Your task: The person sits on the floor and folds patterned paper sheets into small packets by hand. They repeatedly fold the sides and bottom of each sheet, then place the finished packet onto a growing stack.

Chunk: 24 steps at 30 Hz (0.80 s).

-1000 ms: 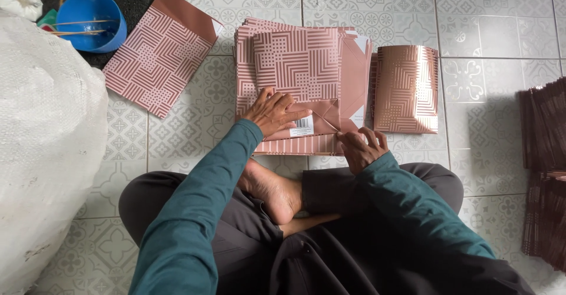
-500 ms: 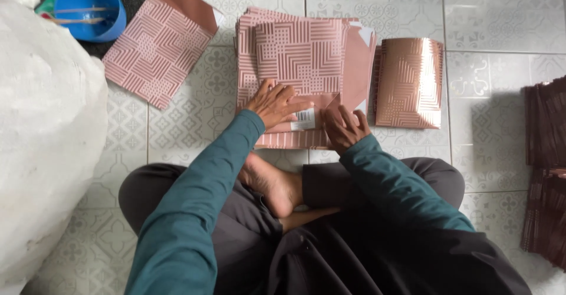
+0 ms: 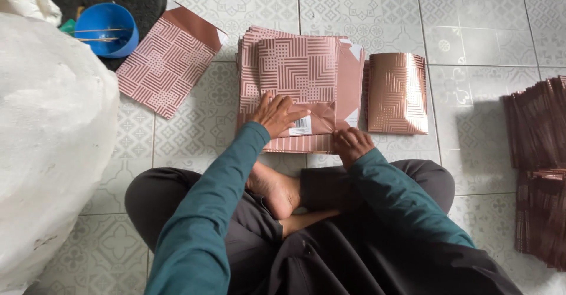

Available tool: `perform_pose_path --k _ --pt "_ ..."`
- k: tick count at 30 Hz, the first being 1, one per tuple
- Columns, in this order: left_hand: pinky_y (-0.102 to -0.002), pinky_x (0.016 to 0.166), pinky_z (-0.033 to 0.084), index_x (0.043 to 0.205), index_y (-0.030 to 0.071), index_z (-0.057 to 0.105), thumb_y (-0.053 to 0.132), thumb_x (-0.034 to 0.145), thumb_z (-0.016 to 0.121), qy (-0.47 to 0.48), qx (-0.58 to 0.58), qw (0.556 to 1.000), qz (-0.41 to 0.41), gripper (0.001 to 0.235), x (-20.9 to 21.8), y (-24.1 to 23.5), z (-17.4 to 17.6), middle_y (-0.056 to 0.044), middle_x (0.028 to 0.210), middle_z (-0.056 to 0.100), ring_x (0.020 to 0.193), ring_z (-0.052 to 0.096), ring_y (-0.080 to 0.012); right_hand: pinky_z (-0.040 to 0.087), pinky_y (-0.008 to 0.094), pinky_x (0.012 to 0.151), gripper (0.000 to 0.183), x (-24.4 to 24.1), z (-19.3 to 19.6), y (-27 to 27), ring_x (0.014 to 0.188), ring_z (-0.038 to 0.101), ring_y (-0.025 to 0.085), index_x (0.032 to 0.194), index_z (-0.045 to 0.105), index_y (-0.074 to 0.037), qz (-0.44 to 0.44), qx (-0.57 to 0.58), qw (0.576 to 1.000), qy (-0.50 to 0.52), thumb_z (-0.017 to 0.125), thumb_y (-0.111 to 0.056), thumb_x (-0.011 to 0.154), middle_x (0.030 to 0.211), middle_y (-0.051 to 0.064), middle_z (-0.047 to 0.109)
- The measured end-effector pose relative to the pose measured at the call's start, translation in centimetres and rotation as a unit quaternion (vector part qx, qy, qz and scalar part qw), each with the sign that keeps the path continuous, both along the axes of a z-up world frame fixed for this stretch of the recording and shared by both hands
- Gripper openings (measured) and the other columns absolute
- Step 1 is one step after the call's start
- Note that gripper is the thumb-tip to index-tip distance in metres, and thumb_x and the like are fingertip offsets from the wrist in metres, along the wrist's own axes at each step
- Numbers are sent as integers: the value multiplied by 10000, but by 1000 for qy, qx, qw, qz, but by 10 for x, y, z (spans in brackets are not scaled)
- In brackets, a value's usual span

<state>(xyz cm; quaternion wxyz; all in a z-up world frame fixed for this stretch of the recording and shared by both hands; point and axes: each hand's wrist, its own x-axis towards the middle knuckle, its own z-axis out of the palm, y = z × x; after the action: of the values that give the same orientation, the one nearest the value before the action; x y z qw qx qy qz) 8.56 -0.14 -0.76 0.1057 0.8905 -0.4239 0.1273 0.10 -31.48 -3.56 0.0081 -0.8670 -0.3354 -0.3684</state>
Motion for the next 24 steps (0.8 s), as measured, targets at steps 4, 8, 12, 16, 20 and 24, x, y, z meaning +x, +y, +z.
perform_pose_path --k 4,8,12,16,20,24 --pt "-715 1076 281 1483 273 431 147 951 638 44 9 995 87 585 -31 -34 -30 -173 1534 350 1331 428 -366 552 416 856 231 17 -25 -12 984 682 309 981 785 -164 -122 207 912 332 661 -360 975 1062 11 712" --pt "-592 1203 241 1426 33 510 234 975 511 -57 -46 975 211 494 -63 -93 -30 -214 1557 419 1482 334 -395 570 381 841 305 31 -63 -6 914 705 258 1018 761 -203 -264 279 848 365 725 -486 911 997 29 693" --pt "-579 1181 339 1552 113 427 590 807 662 -150 -126 923 331 915 -68 -127 -21 -258 1425 546 1351 500 -497 619 459 770 353 30 -3 34 898 729 353 1132 610 0 -69 625 632 453 730 -307 1005 959 242 691" --pt "-472 1141 415 1537 227 481 376 1000 504 -91 -160 913 365 558 -59 -118 16 -83 1321 669 1252 626 -327 557 524 951 336 18 83 71 1094 709 359 1185 628 -21 30 667 576 471 591 -330 1060 1122 227 716" --pt "-326 832 580 1096 214 757 260 972 671 -1 -481 776 407 158 -56 -96 86 19 959 755 902 745 -211 580 413 942 324 30 39 85 1033 715 281 1328 552 -30 68 701 535 466 611 -173 1043 1204 194 687" --pt "-357 982 531 1170 134 751 426 959 724 178 -712 522 435 361 -68 -90 87 -68 1126 766 1086 700 -182 557 449 1020 529 19 50 123 1178 675 351 1489 412 -104 101 735 308 596 592 -339 1051 1335 240 628"
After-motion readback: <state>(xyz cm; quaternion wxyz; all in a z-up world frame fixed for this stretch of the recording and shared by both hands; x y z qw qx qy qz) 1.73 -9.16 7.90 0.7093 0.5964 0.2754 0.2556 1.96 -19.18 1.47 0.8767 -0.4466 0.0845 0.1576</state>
